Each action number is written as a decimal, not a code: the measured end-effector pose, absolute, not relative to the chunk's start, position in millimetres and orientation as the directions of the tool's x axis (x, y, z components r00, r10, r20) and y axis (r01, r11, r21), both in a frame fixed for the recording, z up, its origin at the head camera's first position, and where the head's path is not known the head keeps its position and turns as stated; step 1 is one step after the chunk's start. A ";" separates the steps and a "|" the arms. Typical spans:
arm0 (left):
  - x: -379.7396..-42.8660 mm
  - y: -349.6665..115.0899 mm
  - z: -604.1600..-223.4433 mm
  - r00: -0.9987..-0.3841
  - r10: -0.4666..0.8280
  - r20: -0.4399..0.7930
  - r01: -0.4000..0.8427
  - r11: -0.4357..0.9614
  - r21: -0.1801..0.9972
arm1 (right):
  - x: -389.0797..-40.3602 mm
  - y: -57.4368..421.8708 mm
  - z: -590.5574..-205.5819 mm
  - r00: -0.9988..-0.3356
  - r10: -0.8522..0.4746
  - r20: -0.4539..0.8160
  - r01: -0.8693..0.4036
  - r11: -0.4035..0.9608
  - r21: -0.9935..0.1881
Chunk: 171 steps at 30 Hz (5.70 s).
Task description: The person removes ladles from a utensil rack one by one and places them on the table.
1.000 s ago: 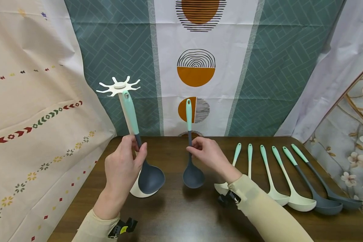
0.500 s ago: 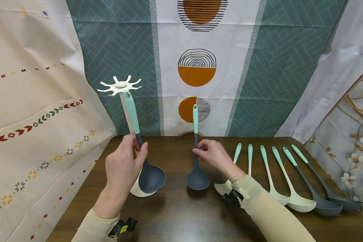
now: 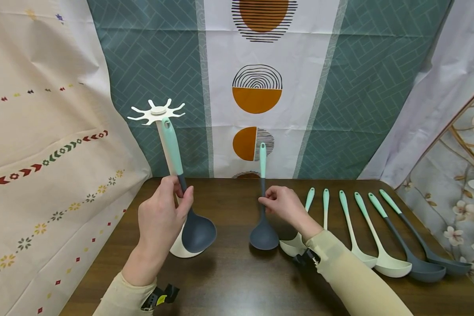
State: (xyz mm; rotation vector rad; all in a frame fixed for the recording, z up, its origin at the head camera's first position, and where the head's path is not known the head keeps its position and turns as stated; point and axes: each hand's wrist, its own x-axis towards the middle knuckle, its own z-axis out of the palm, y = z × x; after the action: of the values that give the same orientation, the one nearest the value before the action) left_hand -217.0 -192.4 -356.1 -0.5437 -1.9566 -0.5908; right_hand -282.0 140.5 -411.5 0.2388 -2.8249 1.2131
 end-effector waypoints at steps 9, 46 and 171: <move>-215.9 -192.4 -354.3 -0.428 0.130 0.894 0.599 0.782 0.173 | -284.1 146.1 -415.9 -0.993 -0.087 0.085 -0.122 0.700 -0.703; -213.1 -188.1 -355.4 -0.422 0.133 0.897 0.609 0.774 0.171 | -287.0 174.5 -433.0 -0.997 0.026 -0.074 0.064 0.826 -0.559; -222.0 -213.5 -346.1 -0.753 0.059 0.655 0.460 0.760 0.460 | -242.6 9.4 -336.7 -0.781 -0.398 0.481 -0.624 0.460 -0.632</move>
State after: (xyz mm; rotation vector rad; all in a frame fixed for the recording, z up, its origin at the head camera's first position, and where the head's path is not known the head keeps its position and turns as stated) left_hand -222.0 -213.5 -346.1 -0.3871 -2.3194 -0.8252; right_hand -242.6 9.4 -336.7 0.8771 -2.4469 1.2244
